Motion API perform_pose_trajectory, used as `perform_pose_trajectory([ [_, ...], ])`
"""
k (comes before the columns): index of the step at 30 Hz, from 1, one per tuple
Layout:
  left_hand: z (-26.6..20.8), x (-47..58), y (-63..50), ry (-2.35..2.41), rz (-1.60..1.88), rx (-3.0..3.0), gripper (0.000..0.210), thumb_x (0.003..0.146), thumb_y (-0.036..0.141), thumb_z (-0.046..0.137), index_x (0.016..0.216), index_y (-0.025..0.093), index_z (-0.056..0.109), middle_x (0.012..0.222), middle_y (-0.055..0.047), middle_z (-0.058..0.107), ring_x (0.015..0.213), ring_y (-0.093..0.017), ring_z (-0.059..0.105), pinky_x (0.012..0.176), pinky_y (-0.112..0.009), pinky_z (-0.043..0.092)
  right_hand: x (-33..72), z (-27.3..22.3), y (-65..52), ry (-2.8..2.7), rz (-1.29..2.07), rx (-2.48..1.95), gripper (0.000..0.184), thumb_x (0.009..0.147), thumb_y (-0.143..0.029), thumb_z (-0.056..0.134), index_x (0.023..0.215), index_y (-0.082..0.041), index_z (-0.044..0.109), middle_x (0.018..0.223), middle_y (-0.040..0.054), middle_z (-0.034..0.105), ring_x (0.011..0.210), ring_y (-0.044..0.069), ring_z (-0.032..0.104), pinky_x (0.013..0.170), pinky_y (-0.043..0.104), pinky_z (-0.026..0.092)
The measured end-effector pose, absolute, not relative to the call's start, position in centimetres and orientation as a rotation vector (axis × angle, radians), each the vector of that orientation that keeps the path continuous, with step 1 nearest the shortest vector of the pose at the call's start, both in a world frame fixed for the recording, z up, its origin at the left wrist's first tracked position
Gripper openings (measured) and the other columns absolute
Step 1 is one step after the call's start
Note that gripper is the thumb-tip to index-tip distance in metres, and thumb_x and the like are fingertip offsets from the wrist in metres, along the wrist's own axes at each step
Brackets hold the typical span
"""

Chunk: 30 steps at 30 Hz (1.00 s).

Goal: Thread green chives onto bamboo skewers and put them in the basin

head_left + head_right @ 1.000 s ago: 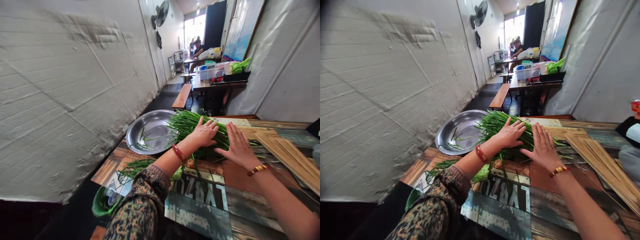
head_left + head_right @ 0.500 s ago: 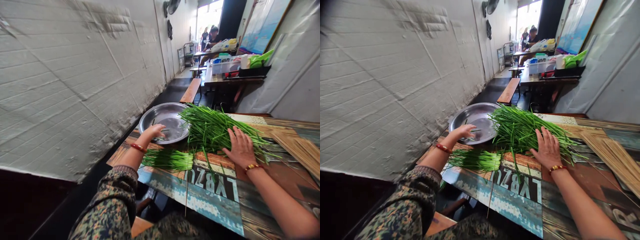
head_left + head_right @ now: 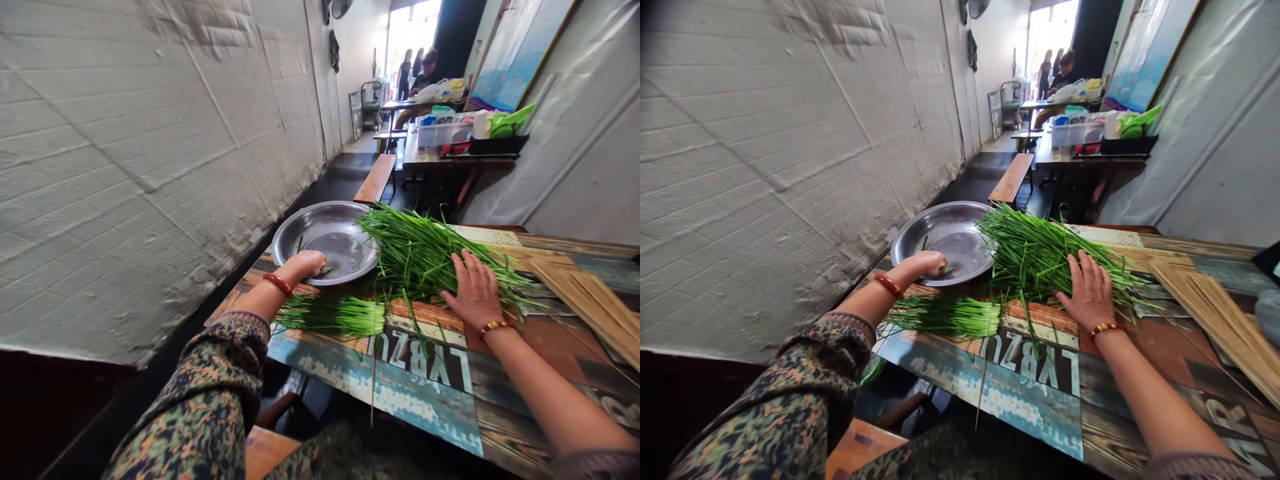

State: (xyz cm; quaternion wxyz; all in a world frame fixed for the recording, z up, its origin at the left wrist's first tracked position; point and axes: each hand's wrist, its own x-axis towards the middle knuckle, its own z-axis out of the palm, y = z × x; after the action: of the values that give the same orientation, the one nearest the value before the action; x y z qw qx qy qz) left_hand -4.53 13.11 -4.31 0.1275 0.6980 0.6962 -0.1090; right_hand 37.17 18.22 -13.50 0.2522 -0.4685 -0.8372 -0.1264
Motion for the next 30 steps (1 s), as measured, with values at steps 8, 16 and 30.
perform_pose_trajectory([
  [8,4.8,-0.1,14.0,2.387,0.244,2.384,0.029,0.09,0.022,0.041,0.106,0.015,0.064,0.108,-0.013,0.063,0.098,-0.021,0.059,0.083,-0.031,0.043,36.8,-13.2,18.3,-2.243,-0.339,-1.315,0.089,0.074,-0.04,0.068,0.147,-0.012,0.025,0.154,0.0183,0.024,0.139,0.032,0.024,0.112,0.049,0.019],
  [16,5.8,18.1,18.5,1.863,0.533,2.994,0.027,0.094,0.018,0.037,0.106,0.018,0.061,0.097,-0.009,0.064,0.09,-0.024,0.061,0.078,-0.036,0.042,37.1,-13.0,18.8,-2.239,-0.311,-1.259,0.085,0.077,-0.036,0.064,0.149,-0.015,0.022,0.155,0.0161,0.023,0.141,0.03,0.022,0.111,0.05,0.02],
  [30,1.1,15.8,13.9,1.722,0.697,2.589,0.026,0.089,0.026,0.054,0.112,0.026,0.065,0.112,0.0,0.068,0.107,-0.018,0.061,0.1,-0.034,0.044,38.4,-12.5,18.4,-2.154,-0.177,-1.052,0.073,0.083,-0.054,0.057,0.14,-0.012,0.04,0.141,0.0196,0.044,0.135,0.033,0.033,0.108,0.052,0.024],
])
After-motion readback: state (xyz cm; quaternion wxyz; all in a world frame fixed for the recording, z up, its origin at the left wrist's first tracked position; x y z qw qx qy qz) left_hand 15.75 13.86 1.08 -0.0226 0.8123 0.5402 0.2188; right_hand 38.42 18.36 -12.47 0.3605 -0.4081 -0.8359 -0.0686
